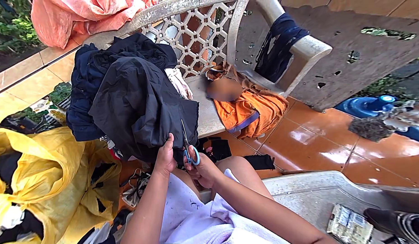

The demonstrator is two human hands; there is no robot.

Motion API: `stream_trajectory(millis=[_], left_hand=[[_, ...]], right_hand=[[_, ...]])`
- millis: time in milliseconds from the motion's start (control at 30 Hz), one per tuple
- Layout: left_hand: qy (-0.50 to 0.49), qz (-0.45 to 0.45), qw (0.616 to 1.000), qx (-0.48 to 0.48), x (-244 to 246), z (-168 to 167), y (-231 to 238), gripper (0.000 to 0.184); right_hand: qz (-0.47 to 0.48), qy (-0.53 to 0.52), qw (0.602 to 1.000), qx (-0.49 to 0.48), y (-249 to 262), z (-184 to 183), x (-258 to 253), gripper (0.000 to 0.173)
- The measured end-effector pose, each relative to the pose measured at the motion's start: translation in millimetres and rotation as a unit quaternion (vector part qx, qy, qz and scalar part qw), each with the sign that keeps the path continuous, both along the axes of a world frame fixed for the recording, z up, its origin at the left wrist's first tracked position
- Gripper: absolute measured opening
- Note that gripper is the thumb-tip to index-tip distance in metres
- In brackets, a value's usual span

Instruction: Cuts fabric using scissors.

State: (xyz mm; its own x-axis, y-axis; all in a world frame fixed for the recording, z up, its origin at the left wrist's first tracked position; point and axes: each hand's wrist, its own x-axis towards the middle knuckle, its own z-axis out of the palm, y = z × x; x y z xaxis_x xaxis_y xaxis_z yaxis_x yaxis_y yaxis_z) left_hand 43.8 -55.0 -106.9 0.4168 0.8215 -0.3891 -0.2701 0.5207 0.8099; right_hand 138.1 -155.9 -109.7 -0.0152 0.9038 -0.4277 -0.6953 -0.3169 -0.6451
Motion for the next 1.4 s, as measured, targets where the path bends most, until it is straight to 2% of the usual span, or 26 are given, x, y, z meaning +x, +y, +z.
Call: stream_trajectory(millis=[267, 467, 700, 933, 1400], left_hand=[[0.009, 0.011, 1.000, 0.002, -4, 2, 1, 0.041], [0.002, -0.001, 1.000, 0.010, -10, -2, -1, 0.039], [0.011, 0.007, 1.000, 0.019, -13, -2, 0, 0.037], [0.020, -0.006, 1.000, 0.021, -17, -3, -2, 0.038], [0.015, -0.006, 0.999, 0.037, -24, -5, 0, 0.032]], right_hand=[[-0.008, -0.004, 1.000, -0.007, 3, 1, -2, 0.037], [0.007, 0.019, 1.000, -0.007, 13, 1, 8, 0.044], [-0.020, 0.005, 1.000, -0.021, 15, 4, 2, 0.039], [-0.015, 0.023, 1.000, -0.009, 24, 0, 8, 0.049], [-0.025, 0.009, 0.999, -0.022, 39, -1, 14, 0.045]])
